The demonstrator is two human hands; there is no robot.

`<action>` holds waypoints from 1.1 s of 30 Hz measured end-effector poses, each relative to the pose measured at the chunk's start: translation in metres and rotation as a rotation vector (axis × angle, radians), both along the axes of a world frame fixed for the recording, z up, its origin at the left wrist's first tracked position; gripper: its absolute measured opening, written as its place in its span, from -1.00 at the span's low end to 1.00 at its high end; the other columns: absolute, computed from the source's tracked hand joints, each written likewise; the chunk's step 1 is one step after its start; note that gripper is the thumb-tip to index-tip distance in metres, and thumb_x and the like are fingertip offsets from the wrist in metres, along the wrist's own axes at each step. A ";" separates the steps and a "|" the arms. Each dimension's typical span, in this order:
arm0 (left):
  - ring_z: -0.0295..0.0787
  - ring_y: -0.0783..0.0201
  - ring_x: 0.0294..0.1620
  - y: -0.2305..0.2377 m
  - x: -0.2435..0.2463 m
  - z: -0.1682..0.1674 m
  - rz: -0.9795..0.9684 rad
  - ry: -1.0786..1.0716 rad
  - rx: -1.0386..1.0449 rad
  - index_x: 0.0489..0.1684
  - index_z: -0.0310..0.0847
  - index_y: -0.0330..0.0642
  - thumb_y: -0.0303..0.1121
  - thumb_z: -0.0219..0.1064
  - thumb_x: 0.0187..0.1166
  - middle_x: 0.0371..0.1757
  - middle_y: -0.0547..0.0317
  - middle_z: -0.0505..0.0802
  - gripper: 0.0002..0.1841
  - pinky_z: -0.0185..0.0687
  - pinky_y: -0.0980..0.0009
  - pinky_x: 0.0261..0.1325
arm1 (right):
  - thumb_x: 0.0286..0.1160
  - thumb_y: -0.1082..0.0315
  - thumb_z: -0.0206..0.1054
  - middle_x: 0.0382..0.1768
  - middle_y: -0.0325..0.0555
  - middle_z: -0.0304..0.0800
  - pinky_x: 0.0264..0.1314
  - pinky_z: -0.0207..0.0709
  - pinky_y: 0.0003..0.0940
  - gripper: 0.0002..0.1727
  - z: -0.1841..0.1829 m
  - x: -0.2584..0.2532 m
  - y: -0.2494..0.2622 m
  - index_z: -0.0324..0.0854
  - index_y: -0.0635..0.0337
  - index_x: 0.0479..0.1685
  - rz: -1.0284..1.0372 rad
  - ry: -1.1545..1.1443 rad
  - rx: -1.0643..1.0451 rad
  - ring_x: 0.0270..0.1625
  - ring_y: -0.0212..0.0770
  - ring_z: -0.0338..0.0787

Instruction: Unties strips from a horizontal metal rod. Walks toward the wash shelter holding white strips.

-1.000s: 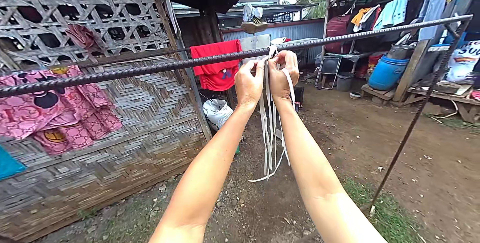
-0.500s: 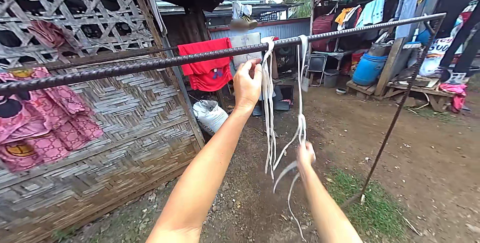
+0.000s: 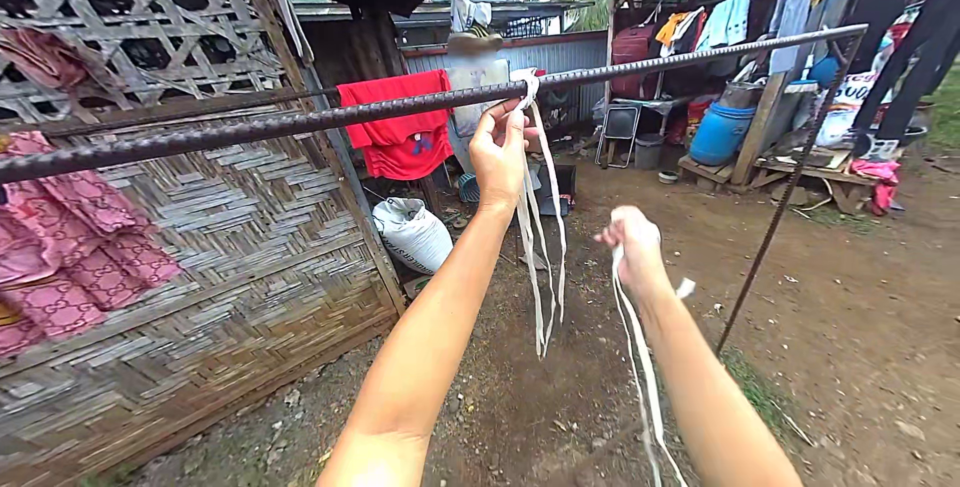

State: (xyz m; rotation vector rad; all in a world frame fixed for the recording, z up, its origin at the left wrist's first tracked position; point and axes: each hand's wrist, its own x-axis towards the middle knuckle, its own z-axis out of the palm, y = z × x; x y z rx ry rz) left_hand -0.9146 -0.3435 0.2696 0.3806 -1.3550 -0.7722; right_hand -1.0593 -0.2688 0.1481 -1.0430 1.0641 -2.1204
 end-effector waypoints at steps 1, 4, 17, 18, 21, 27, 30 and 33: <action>0.81 0.40 -0.25 0.000 0.002 0.000 -0.027 0.014 0.023 0.27 0.57 -0.41 -0.46 0.18 0.78 -0.12 0.08 0.80 -0.75 0.79 0.49 -0.13 | 0.78 0.40 -0.06 -0.77 -0.54 0.26 -0.53 0.45 -0.57 -0.81 0.031 0.006 -0.002 0.37 0.04 -0.25 0.085 -0.025 -0.014 -0.74 -0.56 0.32; 0.80 0.42 -0.31 -0.003 0.007 -0.004 -0.039 -0.025 0.011 0.31 0.56 -0.41 -0.47 0.20 0.76 -0.14 0.09 0.80 -0.72 0.79 0.49 -0.18 | 0.67 0.38 0.25 -0.73 -0.50 0.32 -0.73 0.21 -0.64 -0.73 0.099 0.025 -0.015 0.49 0.13 0.27 0.061 0.223 -0.127 -0.79 -0.59 0.21; 0.72 0.51 -0.21 0.002 0.016 -0.010 -0.005 -0.103 -0.042 0.27 0.67 -0.37 -0.46 0.20 0.75 0.03 0.08 0.84 -0.73 0.65 0.56 -0.08 | 0.54 0.33 0.38 -0.54 -0.30 0.48 -0.23 0.37 -0.37 -0.85 0.137 0.081 -0.050 0.72 0.21 -0.08 -0.487 0.492 -0.117 -0.46 -0.39 0.45; 0.71 0.46 -0.15 0.001 0.018 -0.008 -0.025 -0.079 0.024 0.33 0.62 -0.35 -0.42 0.14 0.80 0.06 0.07 0.81 -0.70 0.65 0.50 -0.06 | 0.52 0.35 0.39 -0.59 -0.36 0.42 -0.32 0.34 -0.49 -0.88 0.132 0.080 -0.055 0.70 0.21 -0.13 -0.482 0.490 -0.178 -0.52 -0.47 0.39; 0.76 0.32 0.01 -0.006 0.022 0.006 -0.173 -0.055 0.231 0.43 0.57 -0.26 -0.34 0.09 0.85 0.11 0.06 0.79 -0.67 0.70 0.35 0.05 | 0.54 0.40 0.32 -0.61 -0.43 0.35 -0.43 0.31 -0.63 -0.93 0.111 0.081 -0.059 0.61 0.20 -0.16 -0.374 0.435 -0.275 -0.59 -0.57 0.33; 0.75 0.36 -0.21 -0.021 0.027 0.024 -0.322 -0.189 0.333 0.30 0.65 -0.22 -0.36 0.20 0.79 -0.09 0.11 0.86 -0.73 0.64 0.46 -0.21 | 0.64 0.35 0.28 -0.40 0.16 0.67 -0.30 0.59 0.05 -0.73 0.004 0.094 -0.054 0.58 0.40 0.11 -0.144 0.786 0.150 -0.39 0.05 0.69; 0.76 0.38 -0.22 -0.023 0.034 0.017 -0.253 -0.319 0.304 0.20 0.65 -0.24 -0.37 0.21 0.78 -0.16 0.16 0.84 -0.78 0.66 0.46 -0.17 | 0.67 0.26 0.26 0.10 0.34 0.79 0.39 0.53 0.19 -0.58 -0.087 0.092 -0.044 0.59 0.44 0.30 0.152 1.029 0.628 0.23 0.22 0.78; 0.72 0.33 -0.05 -0.032 0.047 -0.006 -0.221 -0.442 0.264 0.29 0.63 -0.25 -0.39 0.27 0.74 -0.01 0.10 0.82 -0.74 0.61 0.33 0.01 | 0.65 0.24 0.30 0.33 0.39 0.70 0.50 0.41 0.41 -0.56 -0.210 0.081 0.007 0.64 0.39 0.34 0.446 1.255 1.146 0.47 0.36 0.64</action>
